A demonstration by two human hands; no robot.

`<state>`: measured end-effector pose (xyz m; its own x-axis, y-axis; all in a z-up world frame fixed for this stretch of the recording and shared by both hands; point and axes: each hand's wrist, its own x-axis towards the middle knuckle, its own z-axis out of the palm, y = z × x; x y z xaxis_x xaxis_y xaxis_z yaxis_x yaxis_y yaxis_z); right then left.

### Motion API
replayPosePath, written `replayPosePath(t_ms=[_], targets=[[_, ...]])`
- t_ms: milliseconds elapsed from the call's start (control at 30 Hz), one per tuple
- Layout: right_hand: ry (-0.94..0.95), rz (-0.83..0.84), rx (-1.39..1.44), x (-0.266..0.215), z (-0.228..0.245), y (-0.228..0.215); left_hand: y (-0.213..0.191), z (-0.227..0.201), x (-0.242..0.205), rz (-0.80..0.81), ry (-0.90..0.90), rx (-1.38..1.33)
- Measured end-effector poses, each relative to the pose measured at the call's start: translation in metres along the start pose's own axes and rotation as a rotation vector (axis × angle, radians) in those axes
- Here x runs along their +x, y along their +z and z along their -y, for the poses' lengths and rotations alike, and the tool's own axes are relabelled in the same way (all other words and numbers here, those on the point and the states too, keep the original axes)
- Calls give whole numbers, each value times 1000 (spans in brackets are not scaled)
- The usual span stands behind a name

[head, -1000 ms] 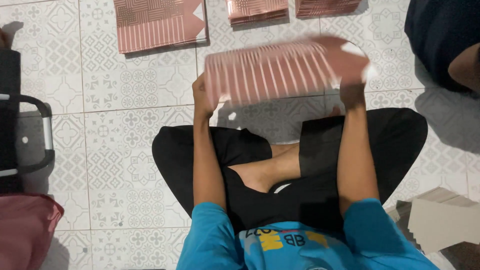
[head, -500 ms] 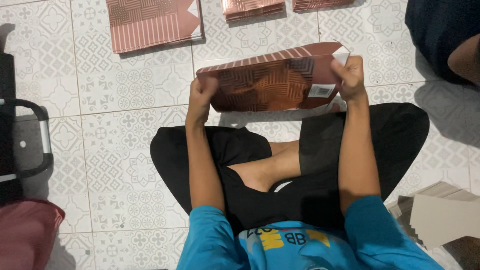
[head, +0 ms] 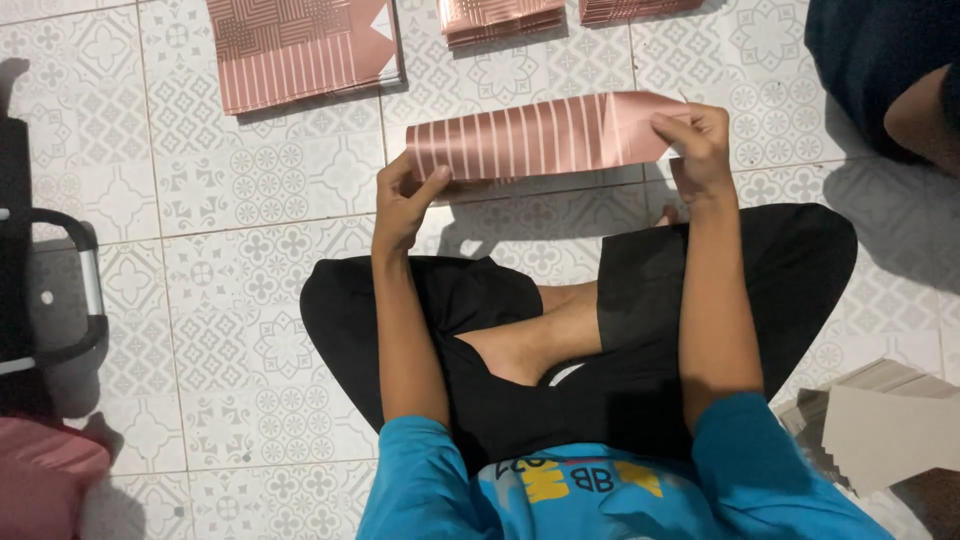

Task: Assembling paper boxes by folding patterned sheets and adding white inserts while sitting on the floor.

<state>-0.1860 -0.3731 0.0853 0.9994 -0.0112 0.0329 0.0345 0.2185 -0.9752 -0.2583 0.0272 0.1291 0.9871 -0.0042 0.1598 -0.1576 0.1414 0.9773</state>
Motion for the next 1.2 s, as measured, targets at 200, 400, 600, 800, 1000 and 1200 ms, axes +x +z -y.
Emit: replayPosePath(t_ms=[200, 400, 600, 800, 1000, 1200], targets=[[-251, 187, -214, -14, 43, 29, -4, 32, 1, -86, -30, -118], [-44, 203, -75, -19, 57, 40, 8, -5, 4, -153, -179, -50], [-291, 145, -373, -16, 52, 41, 8, 10, 10, -337, -31, 132], [-287, 97, -334, -15, 54, 53, 30, -11, 11, -480, -3, 140], [-274, -20, -336, -6, 24, 41, 35, 4, 13, -441, 48, -19], [-377, 99, -212, -6, 31, 58, 44, 11, 15, -503, -19, -7]])
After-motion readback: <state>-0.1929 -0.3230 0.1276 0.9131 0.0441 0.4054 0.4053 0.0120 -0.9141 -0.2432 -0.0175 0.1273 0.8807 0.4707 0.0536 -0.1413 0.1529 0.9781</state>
